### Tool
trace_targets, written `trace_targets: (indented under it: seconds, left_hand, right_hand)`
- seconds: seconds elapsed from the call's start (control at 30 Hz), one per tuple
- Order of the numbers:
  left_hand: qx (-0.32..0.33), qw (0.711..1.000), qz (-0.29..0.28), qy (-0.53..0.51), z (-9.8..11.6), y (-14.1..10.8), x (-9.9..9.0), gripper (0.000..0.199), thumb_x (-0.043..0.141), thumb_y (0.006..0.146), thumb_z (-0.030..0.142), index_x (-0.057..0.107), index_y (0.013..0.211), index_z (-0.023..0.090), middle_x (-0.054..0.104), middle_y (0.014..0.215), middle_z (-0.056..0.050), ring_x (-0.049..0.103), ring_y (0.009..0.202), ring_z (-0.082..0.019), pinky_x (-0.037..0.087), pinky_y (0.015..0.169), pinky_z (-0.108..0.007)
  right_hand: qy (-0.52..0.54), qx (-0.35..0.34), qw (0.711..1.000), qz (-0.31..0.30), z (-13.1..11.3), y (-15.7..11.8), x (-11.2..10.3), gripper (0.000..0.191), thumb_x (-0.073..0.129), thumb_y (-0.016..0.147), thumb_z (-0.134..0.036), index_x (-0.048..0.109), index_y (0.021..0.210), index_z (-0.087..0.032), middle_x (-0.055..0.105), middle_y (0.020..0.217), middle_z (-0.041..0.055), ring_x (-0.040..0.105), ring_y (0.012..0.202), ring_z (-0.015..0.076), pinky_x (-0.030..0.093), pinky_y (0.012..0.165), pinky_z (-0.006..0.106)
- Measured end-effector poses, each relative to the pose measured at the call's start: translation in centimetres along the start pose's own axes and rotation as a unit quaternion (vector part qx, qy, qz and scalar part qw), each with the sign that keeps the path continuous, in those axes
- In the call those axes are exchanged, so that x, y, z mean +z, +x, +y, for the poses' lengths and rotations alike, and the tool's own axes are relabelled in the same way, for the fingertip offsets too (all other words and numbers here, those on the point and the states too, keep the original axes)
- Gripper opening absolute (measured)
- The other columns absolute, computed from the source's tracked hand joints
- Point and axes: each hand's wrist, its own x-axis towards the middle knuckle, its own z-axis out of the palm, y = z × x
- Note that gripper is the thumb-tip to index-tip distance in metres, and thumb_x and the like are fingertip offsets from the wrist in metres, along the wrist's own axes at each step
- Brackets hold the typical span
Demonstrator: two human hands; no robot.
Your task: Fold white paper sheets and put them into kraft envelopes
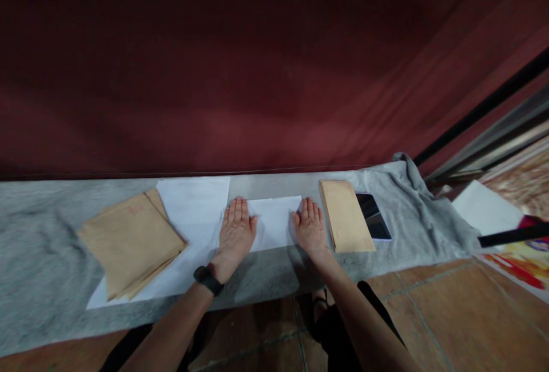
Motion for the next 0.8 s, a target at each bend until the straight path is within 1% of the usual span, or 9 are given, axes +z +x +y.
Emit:
trace_targets:
  seconds: [0.1, 0.17, 0.23, 0.33, 0.43, 0.5, 0.6, 0.8]
  left_hand:
    - [0.038, 0.999, -0.001, -0.011, 1.1, -0.4, -0.2, 0.061, 0.031, 0.101, 0.033, 0.036, 0.151, -0.003, 0.036, 0.159, -0.024, 0.027, 0.151, -0.033, 0.025, 0.124, -0.051]
    - [0.079, 0.997, -0.012, -0.021, 2.2, -1.1, -0.2, 0.061, 0.032, 0.101, 0.032, 0.035, 0.151, -0.002, 0.036, 0.159, -0.024, 0.027, 0.152, -0.031, 0.026, 0.124, -0.050]
    - [0.117, 0.993, -0.019, -0.028, 3.3, -1.9, 0.0, 0.060, 0.033, 0.100, 0.030, 0.033, 0.153, 0.002, 0.036, 0.160, -0.021, 0.025, 0.152, -0.030, 0.026, 0.124, -0.050]
    - [0.160, 0.987, -0.021, -0.024, 4.4, -3.2, 0.8, 0.061, 0.036, 0.097, 0.020, 0.031, 0.155, 0.005, 0.034, 0.161, -0.020, 0.022, 0.154, -0.028, 0.025, 0.125, -0.050]
    - [0.193, 0.981, -0.026, -0.011, 4.7, -4.0, 1.5, 0.066, 0.039, 0.092, 0.013, 0.027, 0.157, 0.008, 0.032, 0.162, -0.019, 0.018, 0.154, -0.029, 0.024, 0.124, -0.052]
    - [0.197, 0.980, -0.027, 0.000, 4.6, -4.2, 1.8, 0.068, 0.040, 0.092, 0.013, 0.025, 0.158, 0.010, 0.032, 0.162, -0.019, 0.018, 0.154, -0.029, 0.024, 0.124, -0.053]
    - [0.194, 0.981, -0.025, 0.015, 4.5, -4.1, 1.7, 0.068, 0.041, 0.092, 0.014, 0.025, 0.158, 0.010, 0.032, 0.163, -0.018, 0.021, 0.154, -0.029, 0.024, 0.124, -0.053]
    - [0.176, 0.984, -0.018, 0.028, 4.1, -3.6, 1.0, 0.060, 0.035, 0.094, 0.014, 0.034, 0.153, 0.004, 0.037, 0.160, -0.020, 0.026, 0.152, -0.027, 0.027, 0.124, -0.048]
  right_hand:
    - [0.017, -0.017, 1.000, 0.003, -0.4, 0.2, -0.3, 0.061, 0.028, 0.106, -0.038, 0.032, 0.155, -0.001, 0.030, 0.161, 0.0236, 0.027, 0.151, 0.0330, 0.026, 0.121, 0.052]
    - [0.047, -0.048, 0.998, -0.001, -0.9, 0.4, -0.6, 0.060, 0.026, 0.106, -0.037, 0.030, 0.156, -0.003, 0.029, 0.163, 0.0212, 0.025, 0.152, 0.0308, 0.026, 0.122, 0.052]
    - [0.086, -0.082, 0.993, -0.014, -1.8, 0.3, -0.7, 0.058, 0.025, 0.106, -0.035, 0.030, 0.157, -0.006, 0.029, 0.163, 0.0189, 0.024, 0.153, 0.0279, 0.027, 0.122, 0.052]
    - [0.133, -0.127, 0.982, -0.049, -3.5, -0.4, -0.6, 0.057, 0.024, 0.107, -0.036, 0.034, 0.156, -0.007, 0.031, 0.163, 0.0162, 0.023, 0.153, 0.0236, 0.029, 0.123, 0.047]
    - [0.153, -0.149, 0.974, -0.073, -4.9, -1.3, -0.3, 0.058, 0.024, 0.107, -0.041, 0.039, 0.154, -0.009, 0.034, 0.162, 0.0127, 0.026, 0.153, 0.0213, 0.027, 0.125, 0.042]
    - [0.152, -0.157, 0.973, -0.076, -5.4, -1.7, -0.1, 0.057, 0.024, 0.108, -0.041, 0.041, 0.153, -0.010, 0.036, 0.161, 0.0118, 0.027, 0.152, 0.0208, 0.025, 0.126, 0.042]
    - [0.140, -0.153, 0.976, -0.069, -5.3, -1.8, 0.0, 0.055, 0.024, 0.108, -0.039, 0.043, 0.151, -0.011, 0.040, 0.159, 0.0113, 0.030, 0.151, 0.0205, 0.025, 0.125, 0.042]
    - [0.092, -0.148, 0.983, -0.055, -4.5, -1.6, 0.0, 0.053, 0.025, 0.109, -0.039, 0.046, 0.150, -0.012, 0.042, 0.159, 0.0101, 0.033, 0.150, 0.0215, 0.023, 0.125, 0.043]
